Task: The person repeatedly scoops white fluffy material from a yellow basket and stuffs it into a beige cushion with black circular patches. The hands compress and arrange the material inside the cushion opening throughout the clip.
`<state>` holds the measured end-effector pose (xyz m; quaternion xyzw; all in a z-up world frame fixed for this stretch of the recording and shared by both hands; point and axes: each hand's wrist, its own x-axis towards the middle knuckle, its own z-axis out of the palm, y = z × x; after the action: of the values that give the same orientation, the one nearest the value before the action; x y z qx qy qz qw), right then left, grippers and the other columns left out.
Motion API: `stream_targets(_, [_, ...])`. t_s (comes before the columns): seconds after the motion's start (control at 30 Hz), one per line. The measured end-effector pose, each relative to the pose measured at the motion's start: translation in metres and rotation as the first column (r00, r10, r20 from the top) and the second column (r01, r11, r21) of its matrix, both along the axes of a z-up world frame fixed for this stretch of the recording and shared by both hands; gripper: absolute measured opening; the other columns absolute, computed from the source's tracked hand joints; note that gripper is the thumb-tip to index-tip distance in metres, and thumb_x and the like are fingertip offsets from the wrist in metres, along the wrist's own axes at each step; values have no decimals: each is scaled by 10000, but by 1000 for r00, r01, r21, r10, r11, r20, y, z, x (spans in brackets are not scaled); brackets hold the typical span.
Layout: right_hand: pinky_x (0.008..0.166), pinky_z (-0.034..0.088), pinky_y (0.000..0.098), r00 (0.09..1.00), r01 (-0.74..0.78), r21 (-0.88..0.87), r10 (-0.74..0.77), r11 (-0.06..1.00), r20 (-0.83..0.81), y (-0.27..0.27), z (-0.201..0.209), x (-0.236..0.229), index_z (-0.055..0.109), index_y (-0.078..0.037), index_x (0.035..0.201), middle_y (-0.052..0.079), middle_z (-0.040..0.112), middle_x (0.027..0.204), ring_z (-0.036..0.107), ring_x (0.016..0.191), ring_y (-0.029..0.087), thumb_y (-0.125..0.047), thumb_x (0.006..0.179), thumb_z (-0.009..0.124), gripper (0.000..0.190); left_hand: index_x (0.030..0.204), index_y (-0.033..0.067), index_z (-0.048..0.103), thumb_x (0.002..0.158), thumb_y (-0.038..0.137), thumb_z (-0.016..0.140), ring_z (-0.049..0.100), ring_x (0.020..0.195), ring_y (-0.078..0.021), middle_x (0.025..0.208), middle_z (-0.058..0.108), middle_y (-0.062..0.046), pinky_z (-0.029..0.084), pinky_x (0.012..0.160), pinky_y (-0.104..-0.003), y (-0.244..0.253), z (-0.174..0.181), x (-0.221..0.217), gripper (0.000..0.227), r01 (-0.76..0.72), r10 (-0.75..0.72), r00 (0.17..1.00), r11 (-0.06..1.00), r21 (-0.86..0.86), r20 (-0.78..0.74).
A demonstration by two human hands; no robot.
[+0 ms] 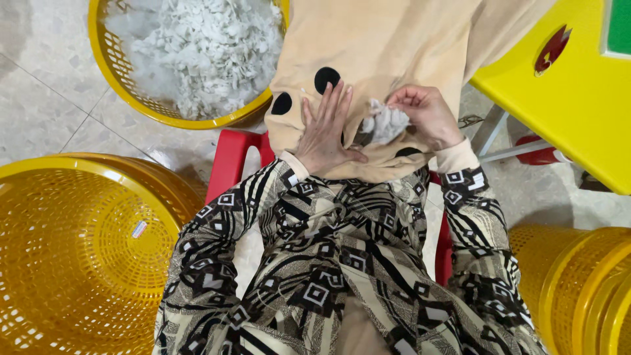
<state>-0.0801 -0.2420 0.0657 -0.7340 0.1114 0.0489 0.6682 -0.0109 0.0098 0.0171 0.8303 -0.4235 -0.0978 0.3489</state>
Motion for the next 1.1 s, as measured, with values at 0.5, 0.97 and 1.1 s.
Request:
stream_targets(0.5, [807,543,217,957,-61,76,36,995,287,1,81,86,688,21,1122,54,718,1015,679,857,95,54,1074,682,59,1633,186,19,718,892,655,-91,1575,-375,1712,-49,-205,-60,1133,-815,-8,-22,4,1319,121,-136,990,963,241,48])
stream_targets(0.97, [813,540,482,503,15,-794,682,607,531,253,-47,328,691,77,1222,271,690,1053,672,903,461,-90,921,697,345,1055,29,736,999,724,363,576,1217,-281,1163,665,-131,-5,1277,-785,20,25,14,791,406,-369,914,811,421,-170])
stream_targets(1.1, [842,544,480,622,-296,-865,769,406,148,239,-12,292,718,23,1121,225,709,1016,699,919,400,-155,981,700,227,1326,86,581,752,781,626,383,1396,-390,1362,531,-181,128,1165,-733,4,2,5,903,69,-70,985,998,11,159])
